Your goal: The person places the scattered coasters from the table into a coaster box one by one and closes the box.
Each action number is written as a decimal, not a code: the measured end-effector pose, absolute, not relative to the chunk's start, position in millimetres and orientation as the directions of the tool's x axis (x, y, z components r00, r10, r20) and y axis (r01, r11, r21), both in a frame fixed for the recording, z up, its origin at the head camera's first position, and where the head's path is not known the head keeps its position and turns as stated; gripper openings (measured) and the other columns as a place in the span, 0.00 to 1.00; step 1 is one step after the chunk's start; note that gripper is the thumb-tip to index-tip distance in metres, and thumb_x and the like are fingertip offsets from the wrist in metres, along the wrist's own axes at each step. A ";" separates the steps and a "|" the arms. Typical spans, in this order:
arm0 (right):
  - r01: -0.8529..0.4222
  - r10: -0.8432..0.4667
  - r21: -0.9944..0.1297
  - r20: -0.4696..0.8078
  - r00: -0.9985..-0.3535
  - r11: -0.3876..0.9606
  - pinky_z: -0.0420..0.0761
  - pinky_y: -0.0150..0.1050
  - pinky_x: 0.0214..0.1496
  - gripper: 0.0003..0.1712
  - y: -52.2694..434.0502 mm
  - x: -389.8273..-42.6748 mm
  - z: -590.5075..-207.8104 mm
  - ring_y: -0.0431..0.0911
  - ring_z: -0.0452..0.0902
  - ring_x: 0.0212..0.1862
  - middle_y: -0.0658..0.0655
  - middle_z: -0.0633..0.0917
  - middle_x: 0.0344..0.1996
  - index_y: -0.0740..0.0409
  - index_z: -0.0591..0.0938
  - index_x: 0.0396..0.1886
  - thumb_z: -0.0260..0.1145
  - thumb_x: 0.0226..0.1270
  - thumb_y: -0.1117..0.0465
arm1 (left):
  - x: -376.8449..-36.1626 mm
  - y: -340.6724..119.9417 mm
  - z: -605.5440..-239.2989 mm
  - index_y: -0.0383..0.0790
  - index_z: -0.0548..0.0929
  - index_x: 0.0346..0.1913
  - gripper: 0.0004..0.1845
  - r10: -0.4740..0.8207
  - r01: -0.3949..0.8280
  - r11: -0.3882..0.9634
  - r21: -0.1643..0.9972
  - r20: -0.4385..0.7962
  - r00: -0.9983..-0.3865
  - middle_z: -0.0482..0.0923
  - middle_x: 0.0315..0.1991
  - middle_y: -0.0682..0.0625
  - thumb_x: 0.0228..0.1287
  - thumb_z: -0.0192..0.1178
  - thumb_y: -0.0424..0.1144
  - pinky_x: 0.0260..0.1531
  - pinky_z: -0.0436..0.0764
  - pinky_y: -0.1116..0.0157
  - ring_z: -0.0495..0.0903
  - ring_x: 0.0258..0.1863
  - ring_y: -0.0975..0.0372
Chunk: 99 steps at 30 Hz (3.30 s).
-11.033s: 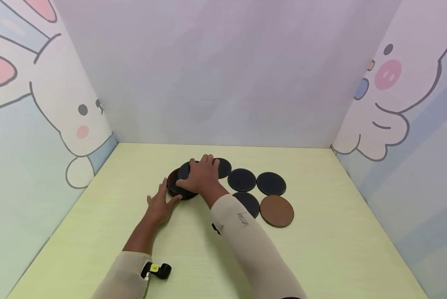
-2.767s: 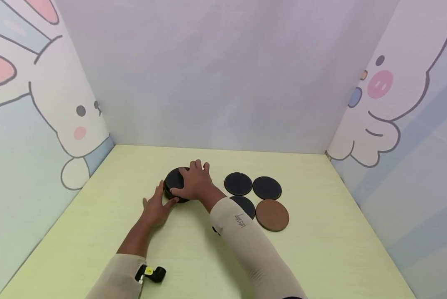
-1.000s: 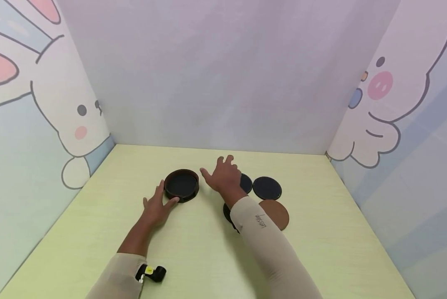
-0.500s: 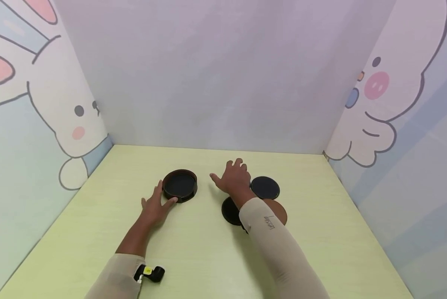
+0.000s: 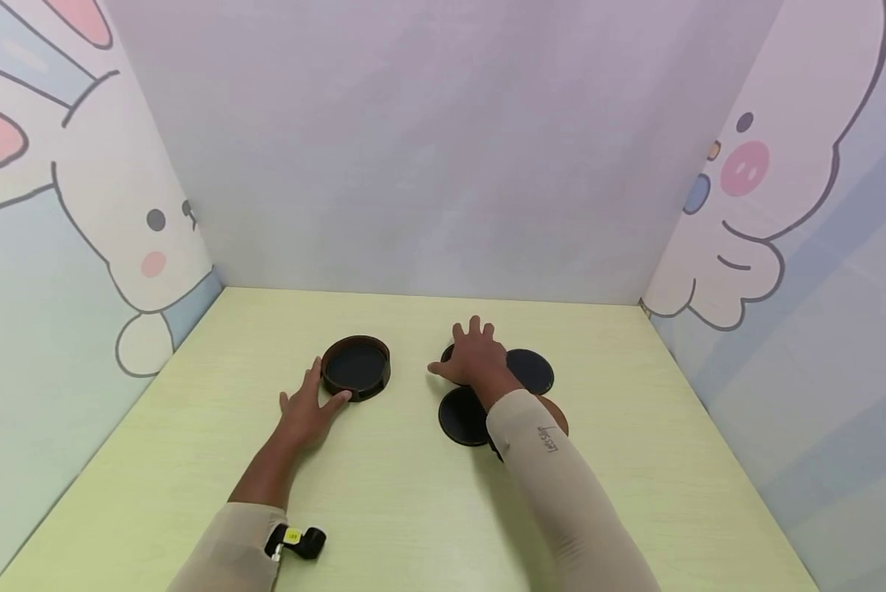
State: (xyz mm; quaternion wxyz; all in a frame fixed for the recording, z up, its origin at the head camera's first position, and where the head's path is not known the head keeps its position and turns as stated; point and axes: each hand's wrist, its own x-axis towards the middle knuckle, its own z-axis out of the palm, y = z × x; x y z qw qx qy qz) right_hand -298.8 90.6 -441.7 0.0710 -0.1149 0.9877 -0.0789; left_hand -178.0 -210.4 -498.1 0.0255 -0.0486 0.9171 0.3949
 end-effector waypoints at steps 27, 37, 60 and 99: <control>-0.202 -0.237 -0.158 -0.251 -0.938 0.967 0.79 0.66 0.69 0.57 101.3 -305.3 -448.4 0.64 0.67 0.76 0.69 0.73 0.76 0.50 0.67 0.87 0.69 0.65 0.28 | -176.2 -210.8 -497.2 0.42 0.34 0.91 0.53 -0.065 -0.110 0.677 0.728 -0.090 -0.994 0.40 0.90 0.31 0.84 0.57 0.59 0.82 0.19 0.31 0.40 0.90 0.36; -0.217 -0.252 -0.156 -0.255 -0.934 0.964 0.76 0.70 0.72 0.55 106.9 -305.7 -449.7 0.65 0.69 0.73 0.69 0.75 0.75 0.48 0.68 0.86 0.69 0.66 0.29 | -177.9 -210.3 -498.2 0.41 0.34 0.91 0.54 -0.066 -0.108 0.681 0.724 -0.087 -0.994 0.40 0.90 0.32 0.84 0.57 0.59 0.82 0.19 0.31 0.39 0.90 0.37; -0.238 -0.283 -0.186 -0.274 -0.919 0.953 0.66 0.73 0.79 0.50 114.7 -302.0 -441.7 0.69 0.61 0.82 0.73 0.67 0.81 0.43 0.69 0.86 0.70 0.69 0.32 | -177.8 -210.5 -496.8 0.42 0.33 0.90 0.53 -0.064 -0.107 0.688 0.718 -0.086 -0.994 0.39 0.90 0.32 0.84 0.56 0.59 0.83 0.20 0.31 0.40 0.90 0.37; -0.319 -0.334 -0.135 -0.105 -0.937 0.938 0.77 0.64 0.66 0.45 110.3 -306.4 -444.2 0.62 0.74 0.59 0.69 0.80 0.60 0.41 0.76 0.81 0.66 0.68 0.32 | -179.1 -210.5 -497.8 0.41 0.33 0.90 0.54 -0.066 -0.117 0.678 0.726 -0.098 -0.993 0.39 0.90 0.32 0.84 0.56 0.59 0.82 0.19 0.31 0.39 0.90 0.37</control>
